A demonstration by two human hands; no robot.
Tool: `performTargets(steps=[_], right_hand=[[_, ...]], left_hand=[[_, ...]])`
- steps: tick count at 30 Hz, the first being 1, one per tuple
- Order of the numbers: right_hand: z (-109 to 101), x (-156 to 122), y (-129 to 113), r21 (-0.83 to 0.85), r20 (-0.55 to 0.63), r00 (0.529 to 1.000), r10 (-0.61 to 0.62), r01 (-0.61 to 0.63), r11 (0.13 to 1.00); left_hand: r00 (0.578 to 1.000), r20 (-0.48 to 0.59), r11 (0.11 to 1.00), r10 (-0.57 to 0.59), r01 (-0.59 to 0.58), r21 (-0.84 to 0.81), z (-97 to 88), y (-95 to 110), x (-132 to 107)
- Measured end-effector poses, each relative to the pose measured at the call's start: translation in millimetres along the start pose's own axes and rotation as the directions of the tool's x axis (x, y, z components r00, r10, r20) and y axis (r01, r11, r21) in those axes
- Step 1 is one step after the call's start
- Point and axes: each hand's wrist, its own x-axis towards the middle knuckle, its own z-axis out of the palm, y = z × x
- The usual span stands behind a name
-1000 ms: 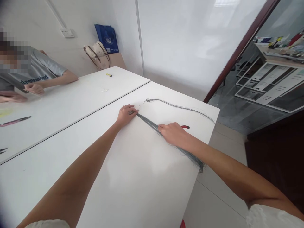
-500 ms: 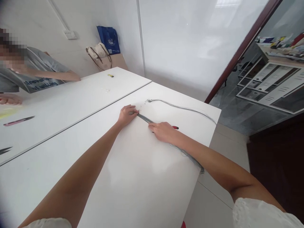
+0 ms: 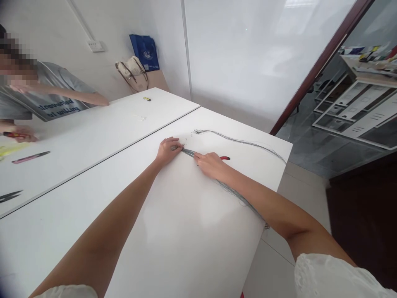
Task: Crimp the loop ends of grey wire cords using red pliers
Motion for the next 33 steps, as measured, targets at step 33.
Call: performTargets(steps=[33], right_hand=[[-10, 34, 9, 0.137, 0.014, 0.975, 0.222, -0.222, 0.965]], left_hand=[[1.000, -0.005, 1.000, -0.012, 0.012, 0.009, -2.0, 4, -2]])
